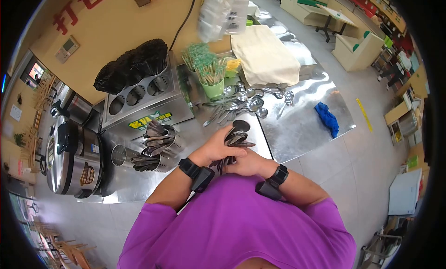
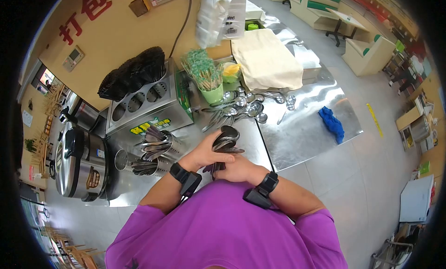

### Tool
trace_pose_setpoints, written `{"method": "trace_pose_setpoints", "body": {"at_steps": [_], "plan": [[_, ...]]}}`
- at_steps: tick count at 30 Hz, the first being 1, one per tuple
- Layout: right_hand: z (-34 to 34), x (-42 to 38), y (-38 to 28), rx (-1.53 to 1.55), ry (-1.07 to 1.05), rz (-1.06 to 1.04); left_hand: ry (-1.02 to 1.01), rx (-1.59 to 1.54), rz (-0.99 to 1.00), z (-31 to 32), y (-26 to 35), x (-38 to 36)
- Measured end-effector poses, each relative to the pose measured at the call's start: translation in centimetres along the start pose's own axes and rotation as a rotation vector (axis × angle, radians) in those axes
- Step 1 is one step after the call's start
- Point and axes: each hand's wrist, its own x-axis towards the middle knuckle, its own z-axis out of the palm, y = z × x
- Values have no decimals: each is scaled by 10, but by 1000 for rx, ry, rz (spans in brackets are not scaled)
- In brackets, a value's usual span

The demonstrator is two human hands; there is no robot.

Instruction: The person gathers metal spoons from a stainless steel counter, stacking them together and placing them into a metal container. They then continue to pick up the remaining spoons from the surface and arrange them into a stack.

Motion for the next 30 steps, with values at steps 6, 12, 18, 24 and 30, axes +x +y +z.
{"method": "trace_pose_setpoints", "body": {"at_steps": [6,12,18,24,30], "plan": [[-18,-7,-15,-122,80,5,161,-4,9,3,6,-10],[-48,-17,-7,243,488,-31,167,-191,26,-7,19,-13],[-53,5,-34,173,441,-396,-134,111,21,1,26,-2],[-46,4,-17,74,448,-502,-228,207,-92,-8,17,-2],[-53,6,-54,1,412,-593,-294,-193,-203,-13,-10,4]]}}
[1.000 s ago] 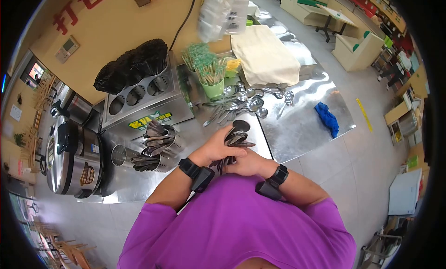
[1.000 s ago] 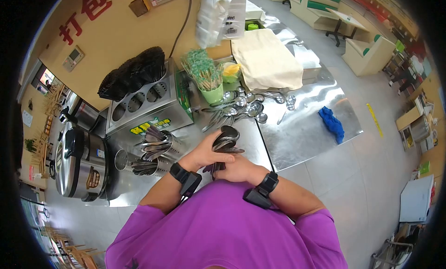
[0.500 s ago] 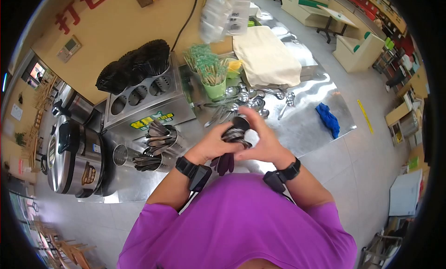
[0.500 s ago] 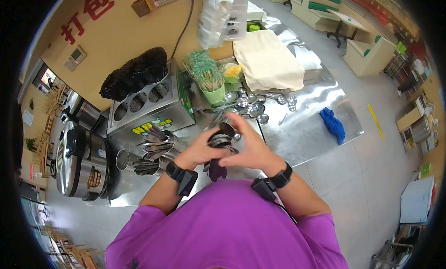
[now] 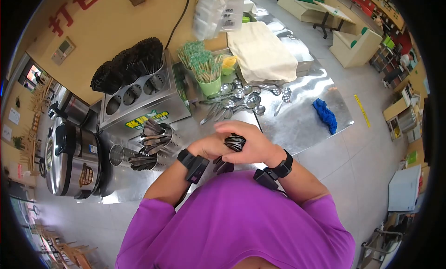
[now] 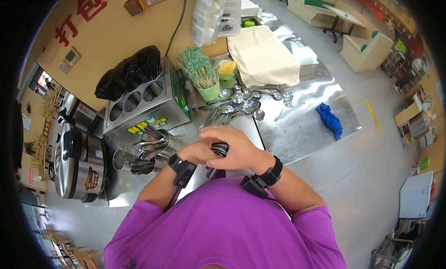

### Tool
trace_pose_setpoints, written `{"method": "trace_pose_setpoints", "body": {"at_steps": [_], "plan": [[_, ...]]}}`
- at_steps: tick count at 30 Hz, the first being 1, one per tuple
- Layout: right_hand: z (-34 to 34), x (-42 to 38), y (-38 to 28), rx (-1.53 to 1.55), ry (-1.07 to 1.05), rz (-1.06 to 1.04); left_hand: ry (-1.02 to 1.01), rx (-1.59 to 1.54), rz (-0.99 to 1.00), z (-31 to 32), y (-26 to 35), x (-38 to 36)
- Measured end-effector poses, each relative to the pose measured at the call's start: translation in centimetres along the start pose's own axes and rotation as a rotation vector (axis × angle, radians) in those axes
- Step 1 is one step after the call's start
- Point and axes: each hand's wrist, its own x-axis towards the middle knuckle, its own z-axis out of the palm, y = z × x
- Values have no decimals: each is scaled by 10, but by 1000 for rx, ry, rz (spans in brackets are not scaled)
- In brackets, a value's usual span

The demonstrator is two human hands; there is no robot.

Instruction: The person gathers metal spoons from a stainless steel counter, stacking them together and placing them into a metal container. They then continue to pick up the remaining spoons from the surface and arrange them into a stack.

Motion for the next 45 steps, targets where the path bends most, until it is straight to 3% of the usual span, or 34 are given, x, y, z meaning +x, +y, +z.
{"method": "trace_pose_setpoints", "body": {"at_steps": [1,4,11,14,15,18,21,23,26,27,29,30,31,37,40,42,44,45], "plan": [[0,3,-3,3,-28,-9,-91,-156,-106,-8,-6,4],[-1,-6,16,109,-60,25,9,-248,-9,-1,-8,9],[6,-25,40,347,311,448,285,164,45,14,1,11],[2,-24,56,415,474,517,319,1077,43,39,20,-7],[5,-21,55,484,508,567,366,1103,22,40,14,-3],[3,-11,44,735,444,675,373,787,-190,28,-3,6],[-11,-7,39,1025,257,712,374,110,-129,34,-16,5],[-24,-5,43,1272,142,686,302,-93,-84,35,-10,7],[-23,0,53,1342,186,578,241,-323,-109,41,11,8],[-24,4,54,1228,110,519,234,-358,-114,41,13,10],[-16,6,51,999,116,656,209,-440,-89,42,3,15],[-11,8,46,884,123,722,207,-446,-72,45,-1,15],[-10,12,34,961,207,801,202,-450,-55,47,-4,16],[-8,-4,44,751,291,729,172,-416,-122,50,-3,9],[-7,-5,46,688,326,763,121,-127,-114,41,-6,6],[-5,-2,35,522,324,649,154,-80,-99,58,21,-2],[0,3,31,842,393,616,235,-45,-163,60,26,-1],[-3,6,36,688,321,541,300,-23,-192,67,31,1]]}}
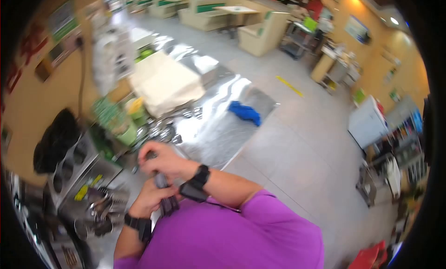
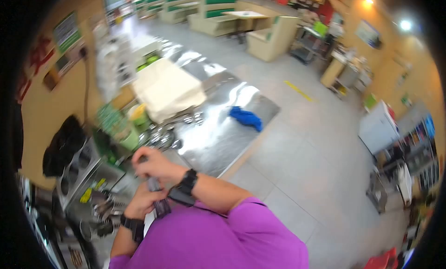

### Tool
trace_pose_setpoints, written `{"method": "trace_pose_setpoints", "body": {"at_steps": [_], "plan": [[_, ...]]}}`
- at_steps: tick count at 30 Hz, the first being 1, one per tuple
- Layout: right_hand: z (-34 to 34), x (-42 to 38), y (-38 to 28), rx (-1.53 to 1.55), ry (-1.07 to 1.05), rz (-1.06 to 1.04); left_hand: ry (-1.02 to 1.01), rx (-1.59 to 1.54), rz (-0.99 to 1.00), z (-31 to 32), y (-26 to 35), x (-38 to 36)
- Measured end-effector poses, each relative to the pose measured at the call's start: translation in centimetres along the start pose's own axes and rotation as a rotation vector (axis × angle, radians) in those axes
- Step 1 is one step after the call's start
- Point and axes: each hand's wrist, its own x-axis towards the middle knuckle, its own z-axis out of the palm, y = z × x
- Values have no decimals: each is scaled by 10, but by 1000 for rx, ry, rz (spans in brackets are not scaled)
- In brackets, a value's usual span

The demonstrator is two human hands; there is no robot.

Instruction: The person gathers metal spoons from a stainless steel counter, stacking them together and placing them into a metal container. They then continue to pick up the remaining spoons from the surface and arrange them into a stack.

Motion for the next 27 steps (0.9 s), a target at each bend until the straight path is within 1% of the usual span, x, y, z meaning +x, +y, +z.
{"method": "trace_pose_setpoints", "body": {"at_steps": [1,2,3,5,6,8,9,10,13,15,16,17,18,19,20,21,23,25,27], "plan": [[2,2,-3,86,-37,12,-4,-70,107,1,-8,5],[4,1,-17,114,-89,90,-49,-151,56,0,-9,5],[5,-2,-22,19,-127,12,-52,-116,114,3,-10,8],[16,-9,-31,-458,-82,-296,-34,-60,245,1,-19,10],[19,-13,-33,-476,-58,-281,-59,-39,301,2,-23,14],[23,-18,-32,-513,-14,-258,-34,7,289,4,-25,13],[23,-18,-30,-526,-3,-304,-25,30,282,6,-22,12],[21,-19,-26,-536,10,-346,-69,44,293,3,-20,11],[16,-14,-16,-541,108,-413,-30,155,278,0,-17,6],[14,-8,-9,-532,189,-489,-150,83,303,1,-14,3],[10,-7,-8,-398,213,-340,-191,42,309,-1,-13,-2],[9,-6,-13,-249,216,-175,-205,61,178,-6,-9,-10],[11,-10,-24,-157,235,-25,-216,29,118,2,4,-20],[10,-10,-36,-70,230,127,-293,-33,68,-4,4,-22],[11,-8,-37,86,238,156,-322,-143,50,-7,2,-25],[8,-6,-35,123,233,137,-377,-220,32,-15,-8,-19],[4,-8,-26,263,124,98,-483,-346,-28,-19,-16,-15],[10,-13,-31,270,52,37,-531,-373,-18,-22,-30,-11],[13,-13,-33,307,-19,-30,-527,-445,-13,-19,-35,-12]]}}
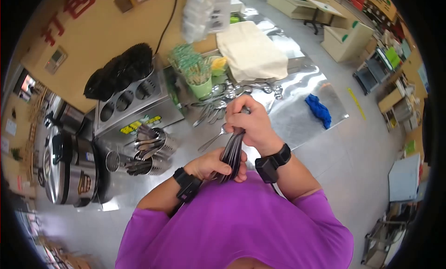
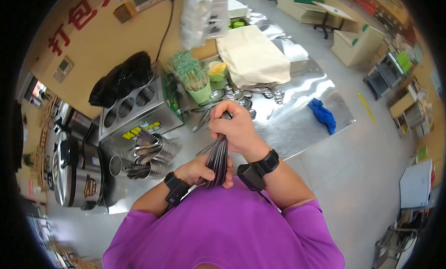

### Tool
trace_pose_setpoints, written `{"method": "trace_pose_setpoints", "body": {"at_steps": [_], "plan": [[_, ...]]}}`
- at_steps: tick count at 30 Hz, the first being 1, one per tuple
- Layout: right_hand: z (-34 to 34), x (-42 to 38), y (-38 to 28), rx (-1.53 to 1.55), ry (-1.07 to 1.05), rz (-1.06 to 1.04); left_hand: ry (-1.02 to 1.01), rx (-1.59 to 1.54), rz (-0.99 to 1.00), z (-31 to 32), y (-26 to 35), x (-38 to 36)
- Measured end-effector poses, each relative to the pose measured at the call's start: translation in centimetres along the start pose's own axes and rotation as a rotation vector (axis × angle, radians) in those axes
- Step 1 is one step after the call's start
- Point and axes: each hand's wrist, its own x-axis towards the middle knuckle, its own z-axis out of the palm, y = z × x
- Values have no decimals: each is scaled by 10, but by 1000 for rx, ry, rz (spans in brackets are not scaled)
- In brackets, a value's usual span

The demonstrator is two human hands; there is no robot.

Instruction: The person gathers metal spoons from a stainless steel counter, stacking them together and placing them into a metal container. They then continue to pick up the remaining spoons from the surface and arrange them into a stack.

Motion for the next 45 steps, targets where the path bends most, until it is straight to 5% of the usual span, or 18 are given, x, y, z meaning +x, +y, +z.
{"method": "trace_pose_setpoints", "body": {"at_steps": [4,10,18,22,26,31,38,45], "plan": [[7,6,-5,0,-42,-76,-80,-46,-30,6,8,-2],[6,17,-3,70,-92,-18,80,-103,138,26,-6,-1],[8,31,16,-248,-395,-11,840,511,265,30,-11,-61],[-55,22,34,-293,-91,248,1339,849,449,-1,-27,-157],[-106,3,52,-384,225,460,1955,1358,-65,23,-14,-254],[-130,-15,67,-413,313,539,1843,1625,-623,23,3,-306],[-123,-17,75,-464,255,526,1495,1724,-1087,-14,29,-260],[-130,-36,69,-477,286,502,1652,1761,-1036,-58,27,-233]]}}
